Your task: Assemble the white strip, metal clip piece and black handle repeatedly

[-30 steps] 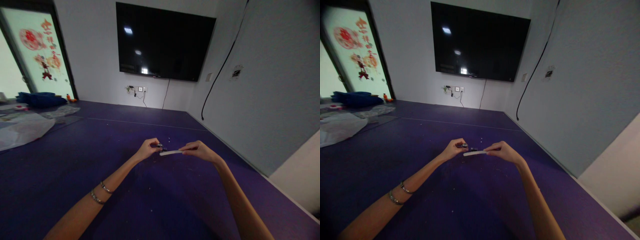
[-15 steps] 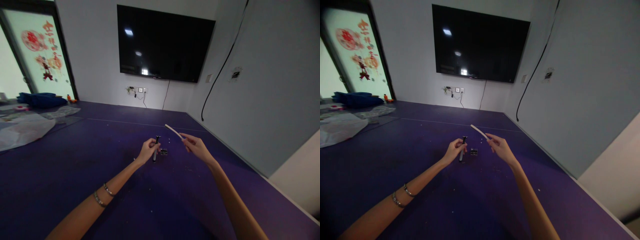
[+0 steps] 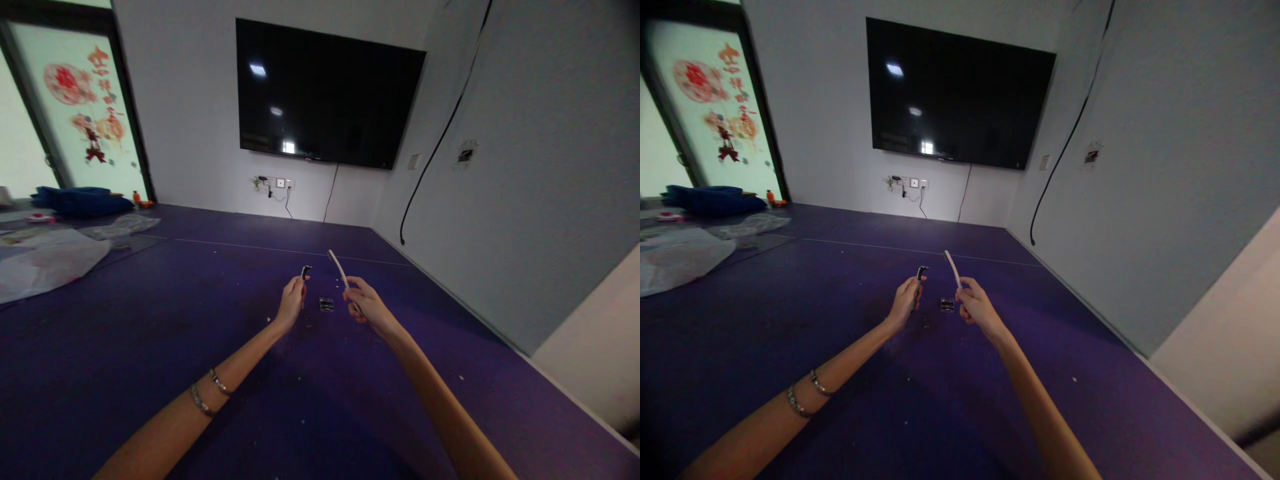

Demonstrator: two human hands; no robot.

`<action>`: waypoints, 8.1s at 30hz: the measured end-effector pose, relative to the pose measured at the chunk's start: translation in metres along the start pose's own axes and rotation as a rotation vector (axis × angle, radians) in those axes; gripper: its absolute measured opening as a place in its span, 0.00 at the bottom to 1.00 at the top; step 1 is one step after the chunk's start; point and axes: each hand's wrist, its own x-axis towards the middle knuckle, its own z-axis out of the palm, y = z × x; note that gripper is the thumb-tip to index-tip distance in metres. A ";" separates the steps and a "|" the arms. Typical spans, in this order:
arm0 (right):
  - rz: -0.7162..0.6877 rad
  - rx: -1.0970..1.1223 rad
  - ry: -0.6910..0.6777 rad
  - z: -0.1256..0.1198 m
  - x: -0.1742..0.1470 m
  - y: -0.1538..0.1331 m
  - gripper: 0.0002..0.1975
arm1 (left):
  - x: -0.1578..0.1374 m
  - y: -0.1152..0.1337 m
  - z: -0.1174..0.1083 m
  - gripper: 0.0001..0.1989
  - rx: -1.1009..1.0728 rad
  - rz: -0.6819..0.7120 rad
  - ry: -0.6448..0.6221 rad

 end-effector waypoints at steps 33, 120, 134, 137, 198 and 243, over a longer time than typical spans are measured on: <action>0.192 0.376 0.032 0.045 -0.053 0.013 0.31 | 0.002 -0.004 -0.003 0.08 0.027 0.189 -0.175; 0.177 0.408 0.145 0.050 -0.066 0.014 0.31 | -0.011 -0.003 -0.003 0.06 0.029 0.192 -0.236; 0.189 0.357 0.143 0.044 -0.068 0.010 0.33 | -0.013 0.003 -0.006 0.06 0.066 0.183 -0.296; 0.182 0.339 0.154 0.040 -0.070 0.010 0.33 | -0.012 0.001 -0.007 0.07 0.059 0.175 -0.308; 0.226 0.696 0.036 0.039 -0.067 0.016 0.29 | -0.013 0.004 -0.006 0.07 0.031 0.114 -0.287; -0.188 0.389 0.362 0.032 -0.042 0.010 0.23 | -0.005 -0.006 -0.011 0.15 0.077 0.095 -0.222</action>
